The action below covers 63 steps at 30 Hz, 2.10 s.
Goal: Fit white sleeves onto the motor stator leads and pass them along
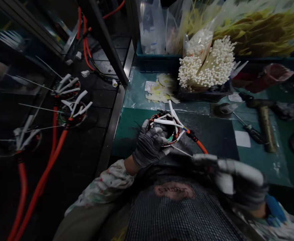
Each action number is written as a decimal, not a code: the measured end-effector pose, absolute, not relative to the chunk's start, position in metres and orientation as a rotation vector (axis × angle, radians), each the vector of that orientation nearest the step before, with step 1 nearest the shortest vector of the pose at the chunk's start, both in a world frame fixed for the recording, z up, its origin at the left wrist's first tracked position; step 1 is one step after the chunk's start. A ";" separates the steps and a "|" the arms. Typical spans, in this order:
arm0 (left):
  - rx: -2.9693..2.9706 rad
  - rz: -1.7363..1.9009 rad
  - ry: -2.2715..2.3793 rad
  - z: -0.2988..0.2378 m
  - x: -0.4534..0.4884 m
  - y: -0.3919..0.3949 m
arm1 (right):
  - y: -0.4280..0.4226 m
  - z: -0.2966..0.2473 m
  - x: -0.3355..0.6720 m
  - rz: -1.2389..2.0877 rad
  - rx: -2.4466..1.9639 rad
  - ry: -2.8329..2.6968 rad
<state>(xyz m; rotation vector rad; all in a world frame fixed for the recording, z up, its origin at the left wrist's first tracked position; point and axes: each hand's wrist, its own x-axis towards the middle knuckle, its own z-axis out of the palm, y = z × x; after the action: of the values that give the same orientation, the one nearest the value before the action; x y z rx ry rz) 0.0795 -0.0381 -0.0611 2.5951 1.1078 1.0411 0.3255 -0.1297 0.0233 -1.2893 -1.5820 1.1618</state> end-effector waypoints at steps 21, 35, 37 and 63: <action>2.465 1.160 0.944 -0.060 0.082 -0.031 | -0.035 0.011 0.283 0.856 -1.337 -1.878; 2.473 1.177 0.877 -0.054 0.080 -0.025 | -0.044 0.007 0.298 1.023 -1.284 -1.682; 2.472 1.154 0.900 -0.054 0.079 -0.024 | -0.044 0.005 0.297 1.007 -1.262 -1.703; 2.459 1.031 1.017 -0.051 0.082 -0.029 | -0.034 0.010 0.277 1.033 -1.232 -2.036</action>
<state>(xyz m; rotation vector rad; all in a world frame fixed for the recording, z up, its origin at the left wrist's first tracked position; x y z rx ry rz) 0.0822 -0.0288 -0.0508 2.4586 1.0166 1.0309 0.2770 -0.0338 0.0097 -1.2319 -2.0356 1.0325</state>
